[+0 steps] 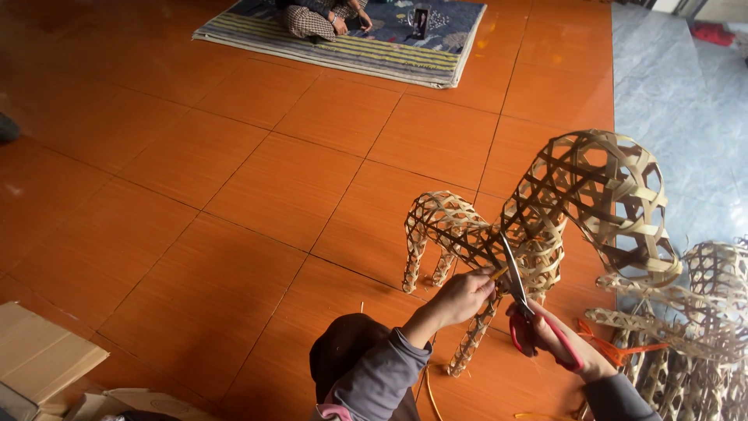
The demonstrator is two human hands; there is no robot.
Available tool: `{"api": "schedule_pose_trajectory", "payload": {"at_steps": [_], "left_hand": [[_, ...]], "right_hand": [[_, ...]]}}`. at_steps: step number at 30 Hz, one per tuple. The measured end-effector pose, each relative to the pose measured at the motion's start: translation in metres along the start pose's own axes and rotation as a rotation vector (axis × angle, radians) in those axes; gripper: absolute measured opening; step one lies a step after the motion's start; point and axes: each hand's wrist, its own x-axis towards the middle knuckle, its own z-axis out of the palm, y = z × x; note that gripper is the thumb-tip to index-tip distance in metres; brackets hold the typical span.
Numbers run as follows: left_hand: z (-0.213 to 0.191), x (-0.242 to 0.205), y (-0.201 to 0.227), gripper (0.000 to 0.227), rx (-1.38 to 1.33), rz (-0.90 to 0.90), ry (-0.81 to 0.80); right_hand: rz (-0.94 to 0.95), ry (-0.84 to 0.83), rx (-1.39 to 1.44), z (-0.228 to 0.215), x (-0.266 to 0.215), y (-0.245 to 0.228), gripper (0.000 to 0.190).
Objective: Weaving and securing a bamboo animal sculpture using plastic ties and scissors
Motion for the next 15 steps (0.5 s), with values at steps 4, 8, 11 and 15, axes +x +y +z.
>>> {"api": "schedule_pose_trajectory", "payload": {"at_steps": [4, 8, 11, 15], "left_hand": [[-0.004, -0.003, 0.015, 0.039, 0.021, -0.036, 0.003], [-0.004, -0.004, 0.021, 0.029, 0.019, 0.043, 0.025], [0.004, 0.005, 0.0, 0.031, 0.069, 0.133, 0.017], [-0.003, 0.0, 0.013, 0.033, 0.094, 0.041, -0.05]], "right_hand": [[0.036, 0.019, 0.107, -0.007, 0.015, 0.01, 0.067], [0.028, 0.08, 0.308, -0.011, 0.014, 0.042, 0.06], [-0.014, 0.206, 0.19, -0.002, 0.005, 0.064, 0.054], [-0.15, 0.923, -0.53, 0.035, -0.016, 0.118, 0.032]]}}
